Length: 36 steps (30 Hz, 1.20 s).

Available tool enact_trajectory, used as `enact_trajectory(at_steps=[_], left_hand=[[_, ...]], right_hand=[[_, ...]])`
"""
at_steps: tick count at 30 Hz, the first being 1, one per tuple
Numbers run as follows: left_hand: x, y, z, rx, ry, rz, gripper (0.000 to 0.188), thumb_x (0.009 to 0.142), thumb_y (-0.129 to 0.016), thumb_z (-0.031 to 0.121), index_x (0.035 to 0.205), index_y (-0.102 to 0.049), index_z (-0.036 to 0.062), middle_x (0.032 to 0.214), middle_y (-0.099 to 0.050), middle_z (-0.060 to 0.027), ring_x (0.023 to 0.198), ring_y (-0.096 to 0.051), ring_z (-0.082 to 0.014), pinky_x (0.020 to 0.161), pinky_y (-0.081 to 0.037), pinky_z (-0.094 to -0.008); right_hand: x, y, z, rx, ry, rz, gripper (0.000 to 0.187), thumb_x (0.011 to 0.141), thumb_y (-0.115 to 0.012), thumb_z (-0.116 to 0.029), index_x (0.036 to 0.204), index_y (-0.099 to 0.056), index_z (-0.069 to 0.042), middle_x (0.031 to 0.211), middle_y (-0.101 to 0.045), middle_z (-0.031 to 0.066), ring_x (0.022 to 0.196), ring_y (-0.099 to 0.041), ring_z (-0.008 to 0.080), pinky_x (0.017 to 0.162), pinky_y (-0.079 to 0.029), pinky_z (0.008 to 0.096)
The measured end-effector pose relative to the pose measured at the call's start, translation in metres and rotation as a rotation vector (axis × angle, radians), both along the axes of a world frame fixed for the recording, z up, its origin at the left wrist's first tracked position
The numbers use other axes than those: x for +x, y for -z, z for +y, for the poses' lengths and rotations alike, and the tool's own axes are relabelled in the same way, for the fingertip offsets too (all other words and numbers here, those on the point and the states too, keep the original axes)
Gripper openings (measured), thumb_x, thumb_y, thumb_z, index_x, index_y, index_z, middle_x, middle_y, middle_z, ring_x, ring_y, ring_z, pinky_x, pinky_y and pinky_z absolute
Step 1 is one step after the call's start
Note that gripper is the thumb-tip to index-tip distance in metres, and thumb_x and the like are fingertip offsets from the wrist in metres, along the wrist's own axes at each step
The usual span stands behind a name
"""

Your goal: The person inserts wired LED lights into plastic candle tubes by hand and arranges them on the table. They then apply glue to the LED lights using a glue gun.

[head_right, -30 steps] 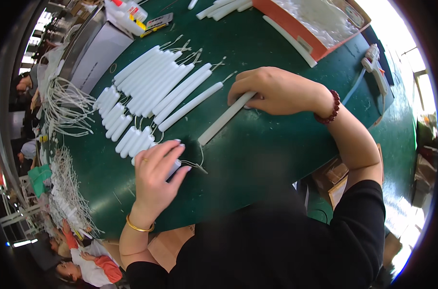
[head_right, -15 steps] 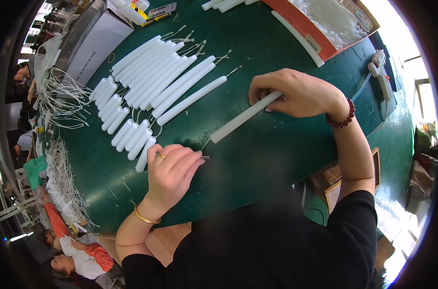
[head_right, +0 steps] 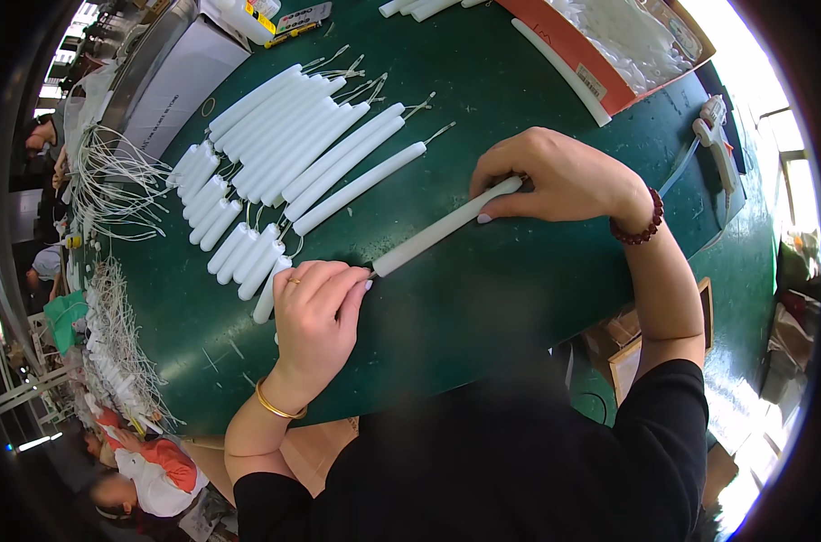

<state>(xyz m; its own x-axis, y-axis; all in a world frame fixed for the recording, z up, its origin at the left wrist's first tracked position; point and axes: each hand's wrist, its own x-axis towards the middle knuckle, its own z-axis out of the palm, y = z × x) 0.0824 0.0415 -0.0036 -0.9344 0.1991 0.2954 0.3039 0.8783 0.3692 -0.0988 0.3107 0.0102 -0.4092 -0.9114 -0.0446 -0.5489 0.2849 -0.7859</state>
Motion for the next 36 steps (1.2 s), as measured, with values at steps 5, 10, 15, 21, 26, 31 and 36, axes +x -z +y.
enact_trajectory(at_steps=[5, 10, 15, 21, 26, 31, 36], left_hand=[[-0.006, 0.001, -0.003, 0.121, -0.034, -0.005, 0.014, 0.079, -0.076, 0.004, 0.091, -0.070, 0.0080, 0.088, -0.068, -0.0022, 0.080, -0.062, -0.0201, 0.076, -0.038, -0.0334], [-0.010, -0.002, -0.005, 0.307, -0.101, -0.058, 0.024, 0.077, -0.076, -0.003, 0.097, -0.068, 0.0073, 0.091, -0.071, -0.0046, 0.080, -0.062, -0.0214, 0.077, -0.043, -0.0323], [0.002, 0.000, -0.013, 0.293, -0.034, 0.018, 0.035, 0.073, -0.075, -0.004, 0.104, -0.064, 0.0083, 0.111, -0.067, -0.0072, 0.096, -0.063, -0.0262, 0.082, -0.047, -0.0374], [0.034, -0.001, -0.035, -0.020, -0.010, 0.265, 0.038, 0.075, -0.077, 0.015, 0.110, -0.062, 0.0137, 0.125, -0.058, -0.0072, 0.108, -0.057, -0.0291, 0.090, -0.040, -0.0433], [0.038, 0.011, -0.064, -0.211, -0.096, 0.271, 0.047, 0.079, -0.077, 0.023, 0.122, -0.060, 0.0136, 0.132, -0.051, -0.0103, 0.121, -0.050, -0.0326, 0.092, -0.041, -0.0509], [0.028, 0.018, -0.077, -0.201, -0.174, 0.246, 0.052, 0.078, -0.078, 0.030, 0.123, -0.058, 0.0143, 0.137, -0.047, -0.0118, 0.128, -0.045, -0.0328, 0.099, -0.038, -0.0541], [0.017, 0.015, -0.072, -0.030, -0.146, 0.241, 0.045, 0.074, -0.079, 0.022, 0.117, -0.065, 0.0170, 0.137, -0.049, -0.0085, 0.129, -0.046, -0.0317, 0.104, -0.033, -0.0545]], right_hand=[[0.001, -0.011, -0.003, 0.103, 0.108, -0.102, 0.019, 0.084, -0.075, -0.011, 0.100, -0.068, -0.001, 0.086, -0.067, 0.0101, 0.072, -0.064, 0.0222, 0.065, -0.050, 0.0312], [-0.003, 0.001, -0.006, -0.098, 0.024, 0.084, 0.026, 0.084, -0.076, -0.009, 0.109, -0.071, -0.004, 0.087, -0.062, 0.0080, 0.068, -0.058, 0.0217, 0.062, -0.048, 0.0304], [0.003, 0.000, -0.019, -0.101, 0.092, 0.039, 0.022, 0.079, -0.078, -0.009, 0.099, -0.068, -0.006, 0.098, -0.063, 0.0095, 0.088, -0.061, 0.0263, 0.072, -0.049, 0.0338], [0.014, 0.012, -0.022, -0.015, 0.065, 0.502, 0.028, 0.070, -0.085, -0.022, 0.091, -0.069, -0.012, 0.095, -0.063, 0.0057, 0.092, -0.059, 0.0264, 0.084, -0.041, 0.0386], [0.025, 0.018, -0.044, -0.058, 0.139, 0.597, 0.026, 0.072, -0.083, -0.021, 0.087, -0.067, -0.009, 0.090, -0.060, 0.0069, 0.087, -0.058, 0.0264, 0.081, -0.041, 0.0384], [0.013, 0.014, -0.068, -0.032, 0.216, 0.795, 0.027, 0.075, -0.082, -0.022, 0.088, -0.063, -0.008, 0.090, -0.057, 0.0077, 0.088, -0.056, 0.0265, 0.080, -0.041, 0.0384], [-0.003, -0.011, -0.102, 0.018, 0.112, 0.802, 0.022, 0.078, -0.079, -0.022, 0.085, -0.064, -0.008, 0.086, -0.058, 0.0076, 0.083, -0.057, 0.0264, 0.076, -0.042, 0.0397]])
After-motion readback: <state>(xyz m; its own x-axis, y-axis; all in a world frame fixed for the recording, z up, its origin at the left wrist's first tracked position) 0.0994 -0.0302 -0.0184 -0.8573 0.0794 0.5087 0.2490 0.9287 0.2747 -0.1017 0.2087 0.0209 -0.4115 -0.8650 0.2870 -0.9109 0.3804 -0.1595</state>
